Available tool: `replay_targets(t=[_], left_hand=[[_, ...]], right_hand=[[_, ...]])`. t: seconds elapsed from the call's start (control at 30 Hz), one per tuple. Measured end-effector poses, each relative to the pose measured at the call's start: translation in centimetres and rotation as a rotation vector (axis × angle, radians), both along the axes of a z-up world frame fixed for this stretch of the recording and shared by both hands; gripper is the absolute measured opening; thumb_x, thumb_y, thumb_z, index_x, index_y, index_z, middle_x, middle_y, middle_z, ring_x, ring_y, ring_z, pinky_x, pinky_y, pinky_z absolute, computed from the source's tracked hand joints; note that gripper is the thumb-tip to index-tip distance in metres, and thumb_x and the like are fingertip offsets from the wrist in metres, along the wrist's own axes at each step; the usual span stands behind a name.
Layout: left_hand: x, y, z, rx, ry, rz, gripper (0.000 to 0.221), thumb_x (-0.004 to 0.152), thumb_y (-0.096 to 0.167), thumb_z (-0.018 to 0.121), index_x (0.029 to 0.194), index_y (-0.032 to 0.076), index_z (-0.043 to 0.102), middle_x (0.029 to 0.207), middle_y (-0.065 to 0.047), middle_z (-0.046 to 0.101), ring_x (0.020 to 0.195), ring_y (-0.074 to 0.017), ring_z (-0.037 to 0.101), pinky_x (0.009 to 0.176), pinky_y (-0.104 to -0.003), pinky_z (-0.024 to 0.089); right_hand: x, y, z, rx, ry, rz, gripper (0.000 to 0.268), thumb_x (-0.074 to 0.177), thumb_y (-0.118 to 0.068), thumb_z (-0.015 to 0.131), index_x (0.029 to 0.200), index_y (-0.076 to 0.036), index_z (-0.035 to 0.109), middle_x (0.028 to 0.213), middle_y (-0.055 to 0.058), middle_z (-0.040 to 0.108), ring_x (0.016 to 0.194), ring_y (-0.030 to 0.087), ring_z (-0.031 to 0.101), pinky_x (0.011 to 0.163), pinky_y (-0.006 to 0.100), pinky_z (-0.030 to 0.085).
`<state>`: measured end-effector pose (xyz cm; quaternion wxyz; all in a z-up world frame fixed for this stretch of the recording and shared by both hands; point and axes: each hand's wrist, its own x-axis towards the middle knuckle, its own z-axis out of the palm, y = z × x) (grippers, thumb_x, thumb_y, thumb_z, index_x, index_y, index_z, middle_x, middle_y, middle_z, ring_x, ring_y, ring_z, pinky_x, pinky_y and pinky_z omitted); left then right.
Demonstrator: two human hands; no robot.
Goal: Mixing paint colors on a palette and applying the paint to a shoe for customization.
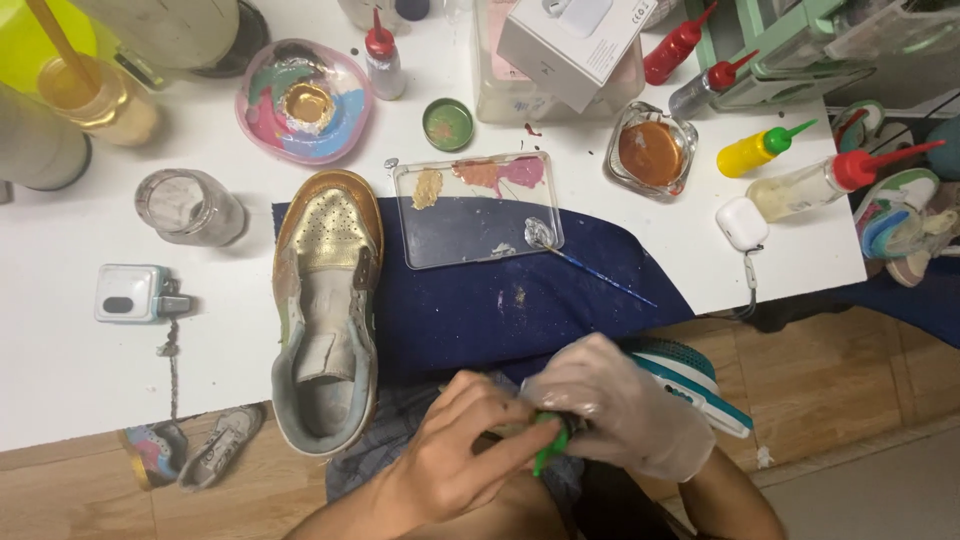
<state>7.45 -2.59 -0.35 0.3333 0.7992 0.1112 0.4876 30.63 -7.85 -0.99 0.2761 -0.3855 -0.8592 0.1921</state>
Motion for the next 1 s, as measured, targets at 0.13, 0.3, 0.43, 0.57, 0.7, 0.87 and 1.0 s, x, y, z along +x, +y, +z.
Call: replay_targets(t=[0.13,0.3,0.43,0.57,0.7,0.87,1.0], left_hand=[[-1.5,-0.2,0.1,-0.006,0.026,-0.004,0.016,0.095,-0.004,0.074,0.110,-0.006,0.072,0.087,-0.011,0.059,0.075,-0.0242,0.060,0.071,-0.036,0.049],[-1.9,0.0,-0.1,-0.070,-0.022,-0.054,0.021,0.105,0.008,0.056,0.106,0.000,0.075,0.119,-0.016,0.070,0.106,-0.0310,0.069,0.089,-0.040,0.053],[-1.7,-0.4,-0.6,-0.048,-0.079,0.031,0.022,0.102,0.008,0.057,0.092,0.005,0.076,0.103,-0.008,0.078,0.093,-0.0248,0.072,0.084,-0.037,0.049],[-1.7,-1.2,-1.6,-0.135,-0.178,0.131,0.019,0.097,0.005,0.061,0.087,0.006,0.077,0.100,-0.008,0.077,0.090,-0.0249,0.073,0.083,-0.038,0.052],[-2.5,-1.5,-3.0,-0.135,-0.221,0.294,0.007,0.089,0.011,0.071,0.085,0.009,0.076,0.093,-0.008,0.078,0.079,-0.0216,0.075,0.085,-0.039,0.053],[-4.3,-1.9,-2.7,-0.270,-0.315,0.414,0.012,0.086,0.019,0.077,0.092,0.009,0.075,0.095,-0.007,0.076,0.087,-0.0210,0.071,0.095,-0.040,0.055],[-12.5,-0.3,-9.2,-0.163,-0.504,0.249,0.011,0.100,0.032,0.059,0.098,0.026,0.067,0.091,0.000,0.068,0.089,-0.0234,0.066,0.097,-0.045,0.058]], right_hand=[[-1.2,0.6,-0.9,-0.027,0.033,0.052,0.039,0.109,-0.032,0.058,0.141,-0.013,0.048,0.128,0.000,0.064,0.109,0.023,0.066,0.094,0.039,0.048],[-2.3,0.3,-3.4,-0.095,0.153,0.134,0.044,0.112,-0.042,0.040,0.127,-0.002,0.052,0.117,0.010,0.062,0.101,0.028,0.065,0.088,0.046,0.048],[-3.0,-0.5,-4.7,0.002,0.168,0.109,0.054,0.118,-0.041,0.041,0.160,-0.012,0.025,0.128,0.008,0.060,0.103,0.025,0.065,0.087,0.043,0.047],[-5.0,-0.1,-3.1,0.105,0.071,-0.109,0.048,0.113,-0.048,0.037,0.139,-0.009,0.048,0.116,0.004,0.067,0.094,0.019,0.067,0.084,0.039,0.047],[-7.3,0.5,-2.8,0.198,0.084,-0.270,0.057,0.105,-0.056,0.051,0.134,-0.007,0.055,0.113,0.003,0.069,0.094,0.020,0.069,0.084,0.039,0.047],[-7.4,2.1,-2.9,0.219,0.102,-0.426,0.046,0.098,-0.044,0.065,0.125,-0.006,0.061,0.106,0.005,0.072,0.088,0.021,0.070,0.080,0.041,0.049],[-3.4,2.3,-0.8,0.132,0.121,-0.626,0.043,0.094,-0.024,0.077,0.128,-0.003,0.061,0.118,0.018,0.066,0.109,0.032,0.062,0.098,0.041,0.052]])
